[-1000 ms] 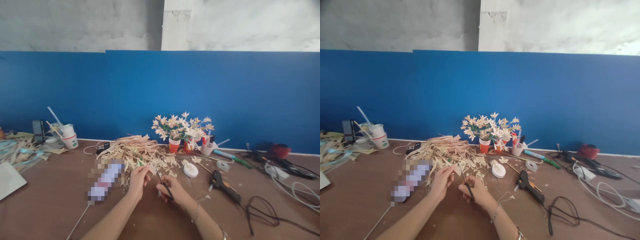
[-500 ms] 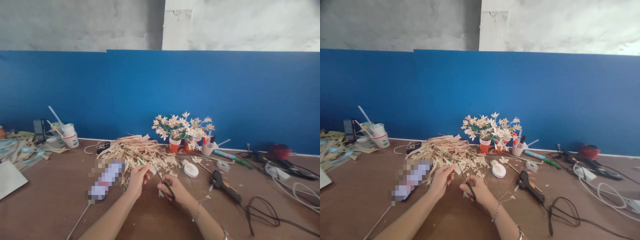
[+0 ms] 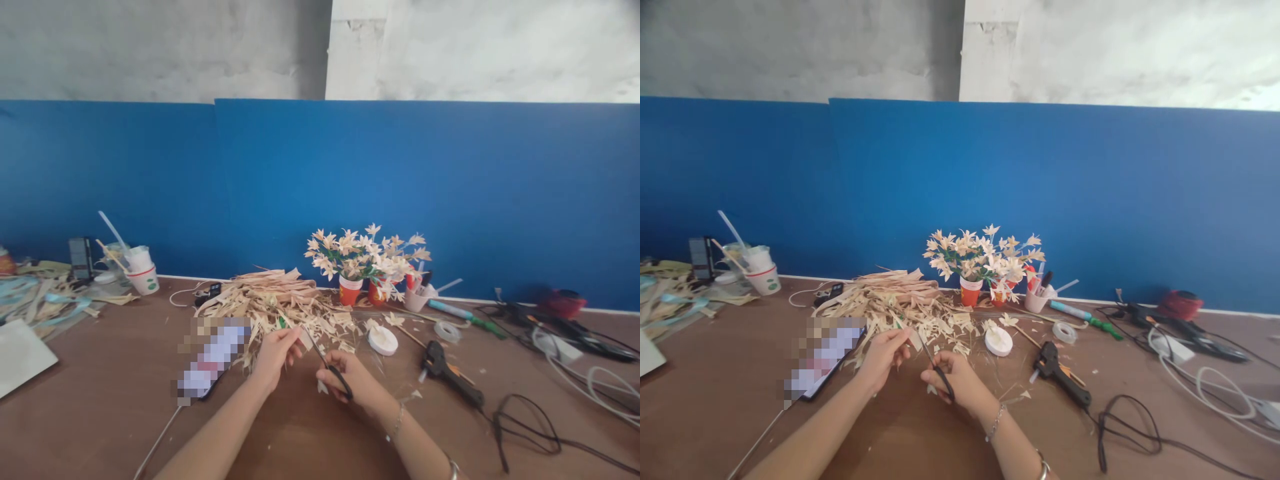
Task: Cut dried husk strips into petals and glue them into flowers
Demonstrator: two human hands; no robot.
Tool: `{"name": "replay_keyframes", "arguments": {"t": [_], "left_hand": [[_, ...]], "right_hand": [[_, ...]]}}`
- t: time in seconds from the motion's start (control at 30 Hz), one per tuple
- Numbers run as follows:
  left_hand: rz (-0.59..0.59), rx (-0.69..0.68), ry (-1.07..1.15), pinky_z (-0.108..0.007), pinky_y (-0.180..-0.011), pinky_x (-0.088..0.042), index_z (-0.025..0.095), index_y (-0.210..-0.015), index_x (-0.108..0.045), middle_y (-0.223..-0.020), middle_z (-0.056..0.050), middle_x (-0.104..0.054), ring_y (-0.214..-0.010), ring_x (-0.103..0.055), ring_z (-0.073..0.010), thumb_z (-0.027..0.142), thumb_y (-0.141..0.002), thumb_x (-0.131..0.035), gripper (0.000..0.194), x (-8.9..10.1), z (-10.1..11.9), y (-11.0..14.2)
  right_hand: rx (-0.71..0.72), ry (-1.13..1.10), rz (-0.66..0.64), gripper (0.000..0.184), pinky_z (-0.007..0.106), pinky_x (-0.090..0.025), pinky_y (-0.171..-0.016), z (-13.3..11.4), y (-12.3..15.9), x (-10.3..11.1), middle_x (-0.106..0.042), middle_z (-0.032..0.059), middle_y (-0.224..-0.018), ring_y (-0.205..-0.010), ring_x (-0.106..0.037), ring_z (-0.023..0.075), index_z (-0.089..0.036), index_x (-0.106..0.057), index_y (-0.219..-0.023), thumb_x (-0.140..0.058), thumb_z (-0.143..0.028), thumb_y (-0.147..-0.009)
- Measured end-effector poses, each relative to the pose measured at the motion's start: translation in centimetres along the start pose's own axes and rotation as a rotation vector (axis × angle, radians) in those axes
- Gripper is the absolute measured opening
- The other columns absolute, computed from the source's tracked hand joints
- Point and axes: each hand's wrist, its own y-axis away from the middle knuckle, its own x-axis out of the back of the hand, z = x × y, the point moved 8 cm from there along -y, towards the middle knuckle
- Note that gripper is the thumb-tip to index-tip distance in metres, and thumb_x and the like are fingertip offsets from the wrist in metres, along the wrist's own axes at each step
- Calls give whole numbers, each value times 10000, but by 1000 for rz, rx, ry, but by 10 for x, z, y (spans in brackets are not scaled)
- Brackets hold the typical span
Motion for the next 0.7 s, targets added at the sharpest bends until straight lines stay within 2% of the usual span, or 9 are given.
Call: {"name": "replay_keyframes", "arguments": {"t": [0.13, 0.3, 0.47, 0.7], "left_hand": [[-42, -3, 16, -156, -354, -295, 115, -640, -638, -462, -9, -575, -400, -491, -81, 454, -666, -646, 340, -4, 3, 1], [-63, 11, 55, -153, -347, -285, 132, -789, -643, -575, 0, -614, -421, -514, -78, 442, -634, -683, 349, -4, 6, 1], [28, -19, 77, -155, -360, -284, 154, -591, -535, -421, 39, -527, -360, -437, -62, 425, -610, -705, 320, 6, 3, -4], [1, -44, 7, -164, -367, -285, 142, -578, -587, -414, 12, -555, -366, -441, -73, 467, -620, -685, 343, 9, 3, -9]], "right_hand": [[-7, 7, -5, 414, 158, -213, -313, 1, 0, 0, -443, -92, -438, -327, -336, 30, -172, -475, -703, -701, -510, -624], [-5, -2, -22, 416, 159, -197, -308, 0, 0, -1, -431, -97, -427, -317, -317, 26, -172, -473, -708, -698, -513, -632], [-9, -3, -26, 412, 160, -203, -310, 3, -1, 0, -445, -93, -435, -321, -321, 28, -171, -481, -711, -711, -502, -625], [-21, 33, -23, 419, 160, -196, -304, 6, -1, 2, -454, -90, -434, -314, -333, 31, -172, -480, -704, -703, -518, -624]]}}
